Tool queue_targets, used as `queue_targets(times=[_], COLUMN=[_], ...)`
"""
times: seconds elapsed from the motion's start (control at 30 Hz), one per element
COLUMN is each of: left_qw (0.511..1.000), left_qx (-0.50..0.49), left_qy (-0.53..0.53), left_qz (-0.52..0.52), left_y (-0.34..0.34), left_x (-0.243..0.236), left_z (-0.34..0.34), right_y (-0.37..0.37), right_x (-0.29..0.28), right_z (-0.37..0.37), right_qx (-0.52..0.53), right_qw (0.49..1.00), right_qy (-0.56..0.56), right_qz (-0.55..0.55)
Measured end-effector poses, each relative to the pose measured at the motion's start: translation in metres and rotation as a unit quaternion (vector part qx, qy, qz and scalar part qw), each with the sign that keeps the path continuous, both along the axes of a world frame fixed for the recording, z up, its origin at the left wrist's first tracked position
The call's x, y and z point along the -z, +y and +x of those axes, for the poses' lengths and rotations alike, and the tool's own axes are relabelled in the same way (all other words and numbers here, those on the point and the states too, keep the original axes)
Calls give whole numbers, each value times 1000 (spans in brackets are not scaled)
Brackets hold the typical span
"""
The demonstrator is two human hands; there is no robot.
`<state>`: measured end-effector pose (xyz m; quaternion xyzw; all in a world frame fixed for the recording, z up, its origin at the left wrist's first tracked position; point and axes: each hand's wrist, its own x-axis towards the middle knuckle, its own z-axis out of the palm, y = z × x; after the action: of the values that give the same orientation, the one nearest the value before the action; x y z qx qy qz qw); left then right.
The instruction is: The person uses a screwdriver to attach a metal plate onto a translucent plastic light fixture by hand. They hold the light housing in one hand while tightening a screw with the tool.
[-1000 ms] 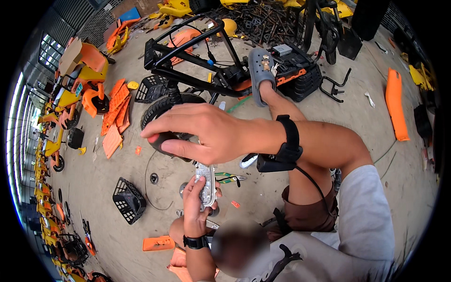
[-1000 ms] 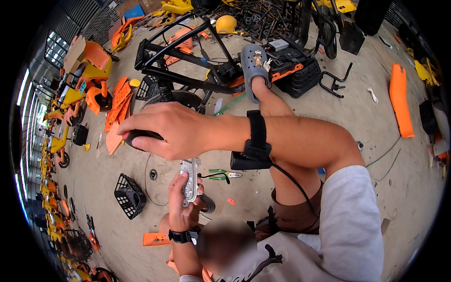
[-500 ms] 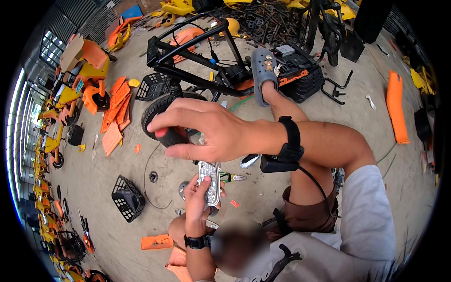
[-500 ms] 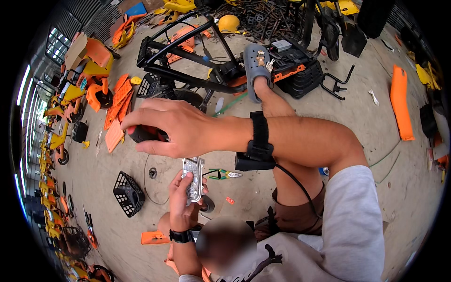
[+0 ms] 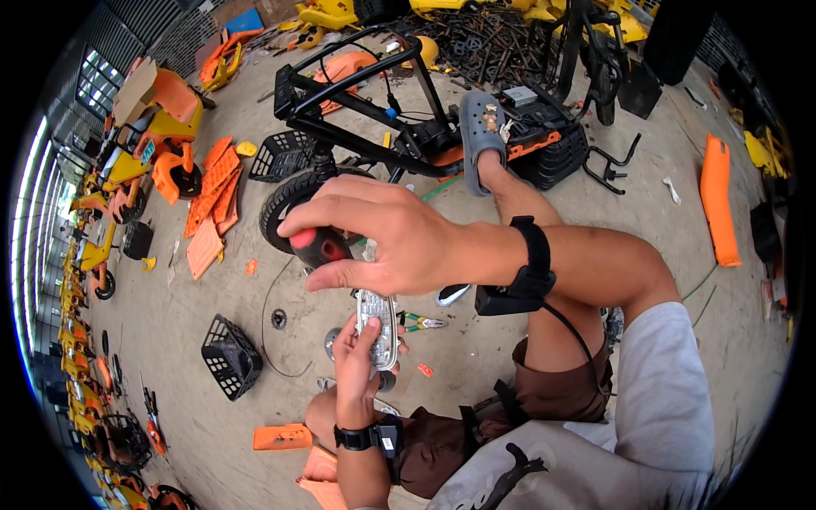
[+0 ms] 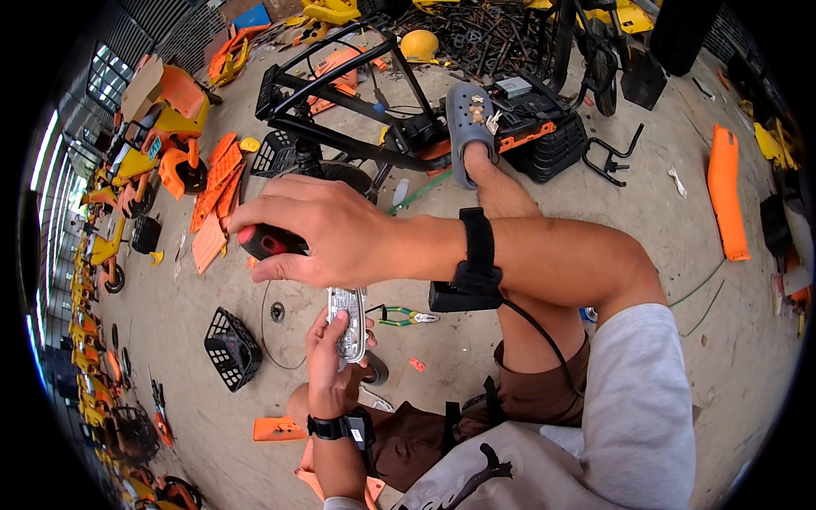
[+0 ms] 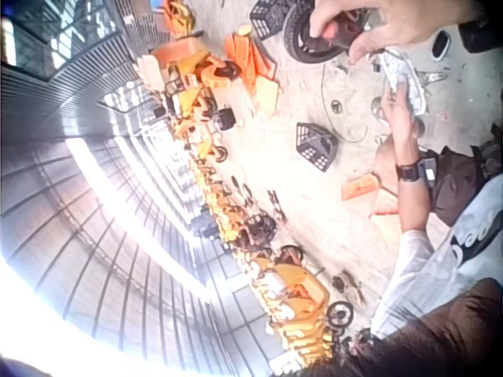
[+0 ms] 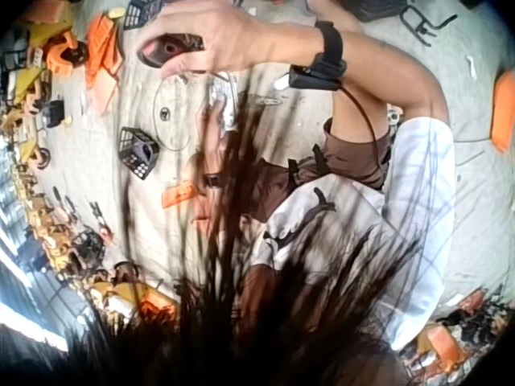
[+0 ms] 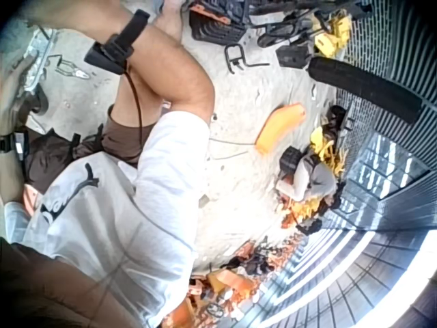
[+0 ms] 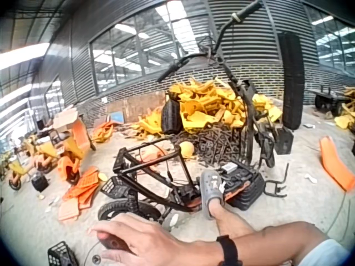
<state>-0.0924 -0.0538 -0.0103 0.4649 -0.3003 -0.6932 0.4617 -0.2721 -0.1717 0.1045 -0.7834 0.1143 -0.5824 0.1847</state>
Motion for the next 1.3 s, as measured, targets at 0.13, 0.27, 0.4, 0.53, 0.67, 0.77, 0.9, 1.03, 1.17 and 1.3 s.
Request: queue_targets(times=[0.13, 0.27, 0.4, 0.53, 0.67, 0.77, 0.9, 1.03, 1.17, 1.3], left_qw=[1000, 1000, 1000, 1000, 1000, 999, 998, 997, 996, 995], left_qx=[-5, -17, -27, -17, -28, -34, -53, -62, -73, -83], left_qy=[11, 4, 1, -3, 9, 11, -9, -28, -28, -34], left_qz=[-4, 0, 1, -4, -6, -8, -36, -42, -41, -44], left_y=[0, 0, 1, 1, 0, 0, 1, 0, 0, 0], left_x=[-1, -2, 1, -6, 2, 2, 3, -2, -3, 0], left_z=[0, 0, 1, -2, 3, 5, 5, 2, 2, 4], right_y=[2, 0, 4, 2, 1, 1, 10, 6, 8, 14], right_x=[-1, 5, 3, 4, 4, 1, -6, -2, 4, 2], right_z=[-5, 2, 3, 3, 2, 1, -6, -9, -6, -8], right_qx=[8, -4, -33, -25, -16, -18, 5, 26, 13, -53], right_qw=[1000, 999, 999, 999, 1000, 1000, 998, 998, 997, 993], right_qy=[0, -38, -21, -5, -3, -9, 6, 14, 42, 47], right_qz=[28, -5, 1, -36, -22, -24, 70, 61, 70, 93])
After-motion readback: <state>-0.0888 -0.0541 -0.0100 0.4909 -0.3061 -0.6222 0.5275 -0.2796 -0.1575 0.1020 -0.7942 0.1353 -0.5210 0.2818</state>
